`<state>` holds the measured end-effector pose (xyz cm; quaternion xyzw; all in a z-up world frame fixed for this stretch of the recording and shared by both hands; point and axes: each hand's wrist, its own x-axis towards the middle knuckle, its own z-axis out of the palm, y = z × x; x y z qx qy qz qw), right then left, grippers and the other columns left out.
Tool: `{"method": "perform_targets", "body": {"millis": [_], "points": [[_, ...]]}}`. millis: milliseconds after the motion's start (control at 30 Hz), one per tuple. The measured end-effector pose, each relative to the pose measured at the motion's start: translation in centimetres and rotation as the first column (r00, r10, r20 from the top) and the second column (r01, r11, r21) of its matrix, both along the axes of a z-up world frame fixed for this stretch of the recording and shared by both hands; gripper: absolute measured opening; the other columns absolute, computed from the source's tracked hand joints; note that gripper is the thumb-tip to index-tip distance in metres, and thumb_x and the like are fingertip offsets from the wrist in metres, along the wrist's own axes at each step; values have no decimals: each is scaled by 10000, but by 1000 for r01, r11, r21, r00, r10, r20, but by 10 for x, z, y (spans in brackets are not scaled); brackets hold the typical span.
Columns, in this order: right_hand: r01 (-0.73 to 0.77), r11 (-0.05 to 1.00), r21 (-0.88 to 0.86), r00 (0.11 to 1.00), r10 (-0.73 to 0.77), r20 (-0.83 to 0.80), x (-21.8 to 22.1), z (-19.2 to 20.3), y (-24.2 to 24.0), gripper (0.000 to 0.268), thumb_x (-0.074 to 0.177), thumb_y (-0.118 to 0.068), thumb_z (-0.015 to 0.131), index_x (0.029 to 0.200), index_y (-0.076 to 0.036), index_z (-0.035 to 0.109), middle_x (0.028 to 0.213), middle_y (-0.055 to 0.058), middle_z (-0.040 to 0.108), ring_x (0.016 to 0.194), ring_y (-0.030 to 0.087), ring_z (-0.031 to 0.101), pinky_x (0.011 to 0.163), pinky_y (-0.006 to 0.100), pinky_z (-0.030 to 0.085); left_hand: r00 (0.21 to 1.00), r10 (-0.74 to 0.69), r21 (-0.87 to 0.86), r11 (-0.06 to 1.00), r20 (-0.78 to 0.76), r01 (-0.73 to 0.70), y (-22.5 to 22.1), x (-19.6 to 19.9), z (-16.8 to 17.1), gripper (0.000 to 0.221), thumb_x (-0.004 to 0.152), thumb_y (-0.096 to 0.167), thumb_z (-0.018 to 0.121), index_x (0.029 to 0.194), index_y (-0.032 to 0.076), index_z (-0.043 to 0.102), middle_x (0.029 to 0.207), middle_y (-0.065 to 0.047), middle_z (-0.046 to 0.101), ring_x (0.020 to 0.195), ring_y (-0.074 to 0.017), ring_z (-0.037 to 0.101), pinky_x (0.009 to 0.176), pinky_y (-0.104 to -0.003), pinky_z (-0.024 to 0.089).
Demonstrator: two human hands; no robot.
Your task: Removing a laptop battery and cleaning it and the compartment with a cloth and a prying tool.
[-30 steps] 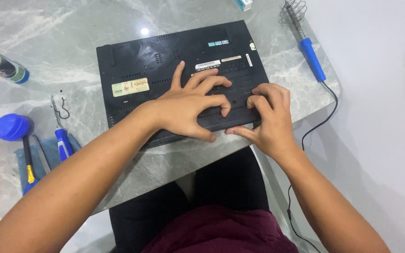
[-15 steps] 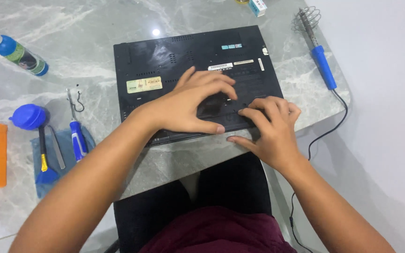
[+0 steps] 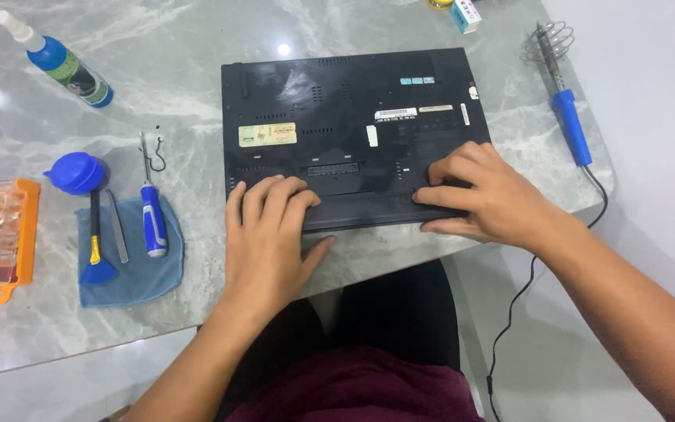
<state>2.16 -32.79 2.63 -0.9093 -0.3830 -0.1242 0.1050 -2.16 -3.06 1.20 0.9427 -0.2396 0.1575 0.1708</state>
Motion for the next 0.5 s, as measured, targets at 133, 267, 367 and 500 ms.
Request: {"method": "perform_targets", "body": {"millis": [133,267,367,500], "points": [[-31,998,50,999,30,13,0,-4,-1,285,737,-397,772,997,-287,736,917,-13,660,879,173,582,741,279,453,997,21,29,999,73,-23,-7,3,-7,514,648,271,835,1075,92,612,1113,-114,564,1159,-353,440,988,-681,225],[-31,997,70,999,29,20,-2,0,3,280,727,-372,783,984,-268,744,925,5,681,875,186,596,745,297,466,985,64,50,996,160,-73,-11,3,-12,476,615,349,852,948,115,605,1062,-81,570,1117,-314,469,964,-647,277],[-24,998,57,998,20,68,-5,-3,2,273,736,-356,781,992,-273,735,929,-4,674,888,186,595,762,311,470,981,56,41,997,187,-65,-11,3,-13,463,605,369,854,896,128,587,1061,-69,567,1110,-311,476,951,-642,284],[50,998,33,978,-56,202,-15,-20,6,314,749,-382,776,1021,-252,689,944,-25,631,914,189,578,779,340,457,976,90,7,996,199,-93,-12,1,-11,552,602,395,859,1002,114,602,1040,-65,576,1090,-293,511,954,-597,321]]}}
